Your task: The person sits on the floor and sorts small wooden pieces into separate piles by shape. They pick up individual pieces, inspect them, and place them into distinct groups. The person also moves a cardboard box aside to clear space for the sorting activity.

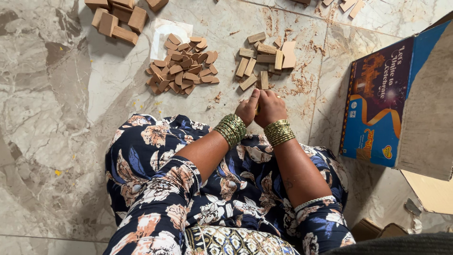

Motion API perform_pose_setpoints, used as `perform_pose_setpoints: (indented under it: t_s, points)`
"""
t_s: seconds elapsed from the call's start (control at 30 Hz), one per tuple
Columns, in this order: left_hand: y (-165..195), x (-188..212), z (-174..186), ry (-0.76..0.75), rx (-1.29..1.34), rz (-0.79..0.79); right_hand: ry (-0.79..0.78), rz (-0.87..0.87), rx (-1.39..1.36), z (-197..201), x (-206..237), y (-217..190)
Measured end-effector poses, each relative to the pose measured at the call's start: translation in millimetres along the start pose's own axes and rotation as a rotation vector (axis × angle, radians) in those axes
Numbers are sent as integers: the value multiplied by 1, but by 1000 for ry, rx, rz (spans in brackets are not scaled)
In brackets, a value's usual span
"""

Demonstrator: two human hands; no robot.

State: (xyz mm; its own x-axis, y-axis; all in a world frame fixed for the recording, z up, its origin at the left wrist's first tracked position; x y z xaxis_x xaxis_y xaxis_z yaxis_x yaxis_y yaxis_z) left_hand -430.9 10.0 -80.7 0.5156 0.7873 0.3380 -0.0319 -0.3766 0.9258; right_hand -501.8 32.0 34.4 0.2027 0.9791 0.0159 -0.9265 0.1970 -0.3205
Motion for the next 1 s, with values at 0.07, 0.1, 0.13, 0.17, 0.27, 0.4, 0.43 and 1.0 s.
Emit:
perform_pose_setpoints:
  t_s: [0.07, 0.1, 0.13, 0.17, 0.27, 0.4, 0.43, 1.0]
  points:
    - [-6, -1, -1, -19, -29, 21, -59, -105, 100, -8, -3, 16]
    - [-7, -2, 1, -4, -40, 15, -100, -170, 106, -10, -3, 26]
    - [-8, -3, 2, 12, -51, 8, -140, -235, 111, -11, -3, 36]
    - [-10, -4, 4, 27, -62, 1, -180, -300, 116, -13, -2, 45]
    - [-6, -10, 7, 40, 43, -68, -140, -296, 69, -7, -3, 45]
    - [-21, -10, 19, 126, 5, 120, 2, 147, -159, 1, -2, -12]
    - [-26, -8, 20, 122, -35, 188, -31, 235, -54, -8, 1, -29]
    - [-12, -5, 11, 75, -13, 27, -278, -381, 34, -11, -3, 45]
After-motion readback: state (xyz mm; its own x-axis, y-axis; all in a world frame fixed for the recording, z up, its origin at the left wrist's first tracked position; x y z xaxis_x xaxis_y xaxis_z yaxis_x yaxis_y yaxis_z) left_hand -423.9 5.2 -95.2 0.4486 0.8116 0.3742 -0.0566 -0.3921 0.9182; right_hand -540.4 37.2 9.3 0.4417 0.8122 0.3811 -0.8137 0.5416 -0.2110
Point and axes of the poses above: each hand's wrist, its own x-axis away from the middle knuckle, its own z-axis out of the back of the hand, y = z × x, the point moved 9 cm from there along -x, towards the middle knuckle, and after that the axes turned 5 degrees about -z, right-handed, at the moved point
